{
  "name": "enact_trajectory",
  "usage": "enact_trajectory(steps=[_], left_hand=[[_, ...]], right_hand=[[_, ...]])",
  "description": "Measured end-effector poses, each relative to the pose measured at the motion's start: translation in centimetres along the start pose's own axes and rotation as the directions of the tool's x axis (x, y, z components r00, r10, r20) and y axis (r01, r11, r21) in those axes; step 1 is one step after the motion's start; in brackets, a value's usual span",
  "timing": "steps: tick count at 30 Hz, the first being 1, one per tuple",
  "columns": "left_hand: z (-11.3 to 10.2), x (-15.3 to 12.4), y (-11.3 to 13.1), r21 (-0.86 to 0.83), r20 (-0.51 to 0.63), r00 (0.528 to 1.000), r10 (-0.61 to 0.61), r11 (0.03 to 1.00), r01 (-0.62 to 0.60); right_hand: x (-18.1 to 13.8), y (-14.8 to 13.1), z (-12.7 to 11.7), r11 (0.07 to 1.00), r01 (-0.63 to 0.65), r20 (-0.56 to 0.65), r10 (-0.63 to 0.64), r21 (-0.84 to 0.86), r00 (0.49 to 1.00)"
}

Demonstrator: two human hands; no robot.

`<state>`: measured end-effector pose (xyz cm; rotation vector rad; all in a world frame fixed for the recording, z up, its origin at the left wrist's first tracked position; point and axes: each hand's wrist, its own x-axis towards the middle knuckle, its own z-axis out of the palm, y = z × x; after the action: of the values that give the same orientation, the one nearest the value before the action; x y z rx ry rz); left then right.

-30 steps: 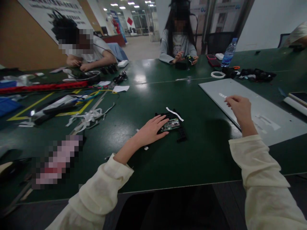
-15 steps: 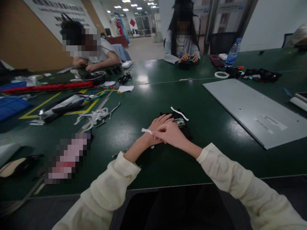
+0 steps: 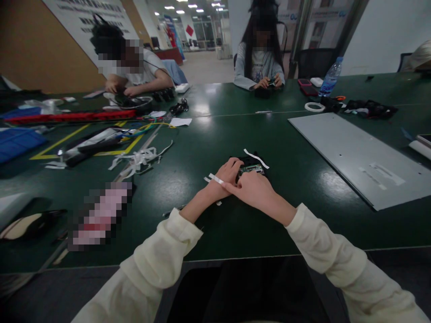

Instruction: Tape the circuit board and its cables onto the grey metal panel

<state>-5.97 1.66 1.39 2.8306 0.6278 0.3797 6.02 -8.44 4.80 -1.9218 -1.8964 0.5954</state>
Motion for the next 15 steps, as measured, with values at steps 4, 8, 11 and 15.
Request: enact_trajectory(steps=[4, 8, 11, 15], left_hand=[[0.0, 0.1, 0.0, -0.006, -0.037, 0.999, 0.008, 1.0, -0.008], [0.3, 0.1, -0.2, -0.005, -0.061, 0.998, 0.019, 1.0, -0.019], [0.2, 0.2, -0.2, 0.009, -0.053, 0.997, 0.063, 0.998, -0.063], [-0.4, 0.3, 0.0, 0.06, 0.012, 0.994, 0.113, 0.992, -0.113]], right_hand=[[-0.7, 0.8, -0.8, 0.999, -0.029, 0.036, 0.028, 0.045, 0.999], [-0.9, 1.0, -0.8, 0.995, 0.011, -0.007, -0.01, 0.094, 1.0], [-1.0, 0.6, -0.5, 0.986, 0.165, -0.194, -0.159, 0.017, 0.968], [-1.4, 0.4, -0.2, 0.895, 0.435, -0.272, -0.444, -0.097, 0.854]])
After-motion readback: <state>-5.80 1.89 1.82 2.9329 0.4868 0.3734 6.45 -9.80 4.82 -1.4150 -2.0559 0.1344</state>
